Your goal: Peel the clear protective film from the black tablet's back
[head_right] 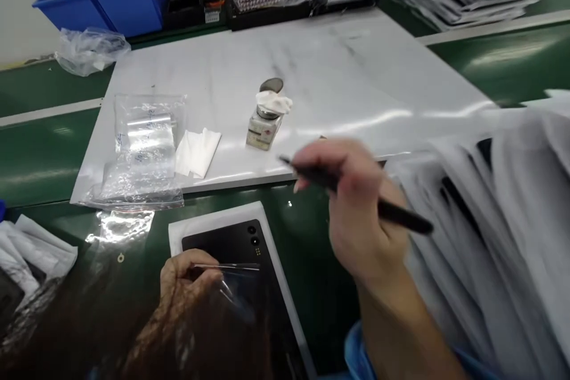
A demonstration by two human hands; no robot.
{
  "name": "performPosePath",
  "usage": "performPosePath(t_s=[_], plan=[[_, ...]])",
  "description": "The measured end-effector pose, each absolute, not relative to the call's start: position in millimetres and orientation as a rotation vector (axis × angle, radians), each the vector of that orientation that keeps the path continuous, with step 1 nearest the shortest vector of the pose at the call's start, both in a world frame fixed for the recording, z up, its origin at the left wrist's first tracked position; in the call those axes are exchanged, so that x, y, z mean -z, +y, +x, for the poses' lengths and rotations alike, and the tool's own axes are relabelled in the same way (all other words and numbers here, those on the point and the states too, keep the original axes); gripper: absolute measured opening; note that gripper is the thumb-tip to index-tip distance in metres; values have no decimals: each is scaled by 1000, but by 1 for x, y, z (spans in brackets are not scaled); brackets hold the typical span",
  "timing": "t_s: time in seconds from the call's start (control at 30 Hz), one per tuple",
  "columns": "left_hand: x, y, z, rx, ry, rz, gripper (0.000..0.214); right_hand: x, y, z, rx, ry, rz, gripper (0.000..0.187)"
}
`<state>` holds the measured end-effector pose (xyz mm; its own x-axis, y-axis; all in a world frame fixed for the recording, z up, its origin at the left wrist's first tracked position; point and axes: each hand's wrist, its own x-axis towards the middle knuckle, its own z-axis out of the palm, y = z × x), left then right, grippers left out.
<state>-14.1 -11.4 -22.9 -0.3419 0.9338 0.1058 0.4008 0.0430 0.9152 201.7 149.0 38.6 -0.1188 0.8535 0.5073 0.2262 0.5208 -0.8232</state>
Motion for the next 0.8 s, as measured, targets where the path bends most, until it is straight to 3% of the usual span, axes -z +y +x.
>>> performPosePath(t_s=[0.1,0.17,0.3,0.47,0.8], plan=[[18,-8,-12,-1273,1735,1337,15,-28,100,226,-1299,-1634,-980,47],[14,-4,-10,-1287,1710,1336,15,-21,80,235,-1462,-1634,-1046,35],[9,-2,-9,-1292,1659,1353,16,-17,65,233,-1410,-1675,-1060,19],[9,-4,-13,-1236,1655,1412,13,-24,64,224,-1333,-1805,-963,26],[7,1,-12,-1242,1576,1602,16,-15,70,222,-1417,-1782,-1018,23]])
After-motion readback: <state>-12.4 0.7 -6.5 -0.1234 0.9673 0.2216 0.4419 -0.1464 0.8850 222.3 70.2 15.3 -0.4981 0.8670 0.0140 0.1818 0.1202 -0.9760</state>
